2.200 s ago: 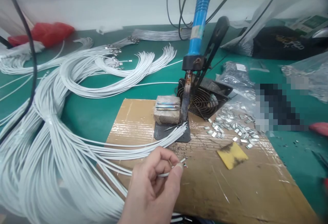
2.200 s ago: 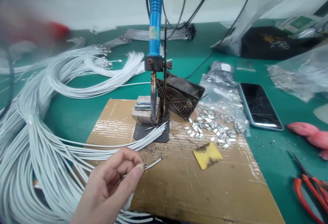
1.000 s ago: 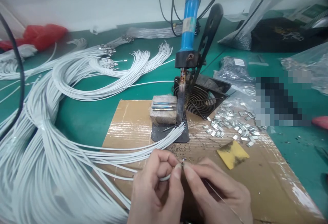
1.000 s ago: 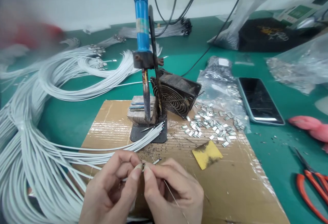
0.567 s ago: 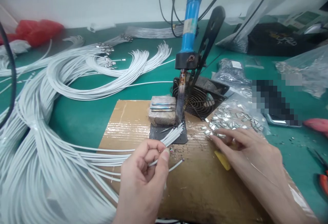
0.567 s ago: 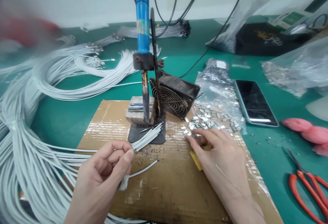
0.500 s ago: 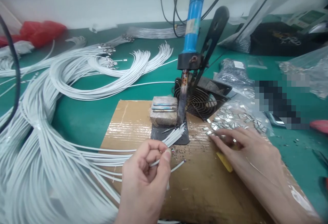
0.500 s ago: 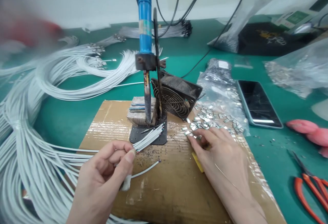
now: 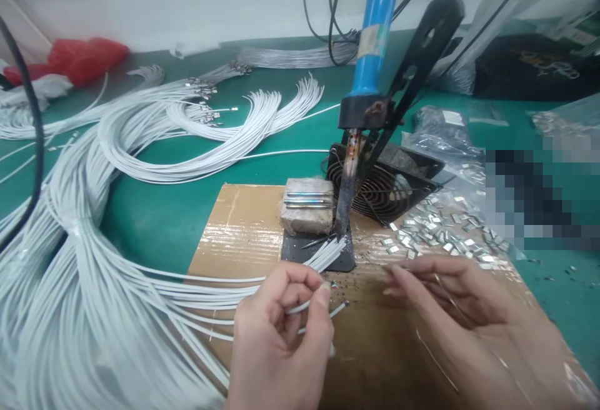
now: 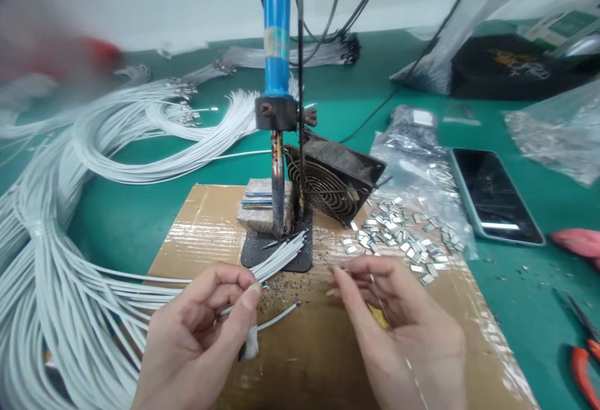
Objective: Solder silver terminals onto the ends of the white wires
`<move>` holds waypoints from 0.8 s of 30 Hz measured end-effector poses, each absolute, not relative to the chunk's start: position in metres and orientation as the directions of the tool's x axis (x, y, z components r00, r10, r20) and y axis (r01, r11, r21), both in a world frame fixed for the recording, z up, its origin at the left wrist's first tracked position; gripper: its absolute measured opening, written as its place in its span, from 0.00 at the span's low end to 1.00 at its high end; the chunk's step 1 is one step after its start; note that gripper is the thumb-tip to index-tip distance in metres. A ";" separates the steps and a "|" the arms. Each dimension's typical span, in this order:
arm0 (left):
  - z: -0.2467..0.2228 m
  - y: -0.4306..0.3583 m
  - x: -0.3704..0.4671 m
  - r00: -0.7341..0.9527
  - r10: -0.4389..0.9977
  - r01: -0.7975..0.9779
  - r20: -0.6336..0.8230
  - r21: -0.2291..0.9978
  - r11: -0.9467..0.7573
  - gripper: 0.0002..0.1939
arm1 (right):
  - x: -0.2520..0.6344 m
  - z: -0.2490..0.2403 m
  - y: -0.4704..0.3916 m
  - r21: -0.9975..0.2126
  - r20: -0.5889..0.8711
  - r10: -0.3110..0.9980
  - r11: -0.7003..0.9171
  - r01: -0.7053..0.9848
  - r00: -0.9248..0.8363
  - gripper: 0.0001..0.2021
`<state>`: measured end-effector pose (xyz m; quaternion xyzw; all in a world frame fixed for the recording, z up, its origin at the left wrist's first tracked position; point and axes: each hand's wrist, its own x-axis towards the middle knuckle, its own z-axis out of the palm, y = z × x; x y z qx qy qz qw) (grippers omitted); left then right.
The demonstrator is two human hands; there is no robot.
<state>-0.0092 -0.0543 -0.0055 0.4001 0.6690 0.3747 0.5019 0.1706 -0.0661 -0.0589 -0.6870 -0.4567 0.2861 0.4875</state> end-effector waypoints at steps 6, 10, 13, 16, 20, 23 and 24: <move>-0.012 -0.057 -0.011 -0.158 0.928 0.165 -0.338 0.918 0.362 0.08 | 0.144 -0.043 -0.073 -0.976 0.003 0.979 -0.041 0.212 0.206 0.06; -0.018 -0.058 -0.013 -0.146 0.939 0.174 -0.313 0.926 0.336 0.08 | 0.136 -0.043 -0.076 -0.995 -0.072 0.987 -0.080 0.055 0.142 0.05; -0.020 -0.059 -0.014 -0.127 0.948 0.193 -0.293 0.930 0.314 0.09 | 0.134 -0.047 -0.078 -0.993 -0.117 0.988 -0.118 0.009 0.101 0.07; -0.020 -0.060 -0.014 -0.123 0.953 0.211 -0.278 0.931 0.299 0.09 | 0.132 -0.050 -0.079 -0.988 -0.150 0.985 -0.146 -0.054 0.080 0.07; -0.016 -0.060 -0.012 -0.128 0.951 0.206 -0.282 0.930 0.304 0.07 | 0.130 -0.050 -0.081 -0.986 -0.160 0.983 -0.153 -0.072 0.095 0.07; -0.012 -0.059 -0.010 -0.133 0.944 0.209 -0.301 0.923 0.324 0.07 | 0.131 -0.051 -0.082 -0.991 -0.132 0.986 -0.128 -0.049 0.106 0.07; -0.010 -0.058 -0.009 -0.139 0.940 0.208 -0.312 0.919 0.336 0.07 | 0.132 -0.052 -0.082 -0.993 -0.117 0.988 -0.113 -0.044 0.103 0.08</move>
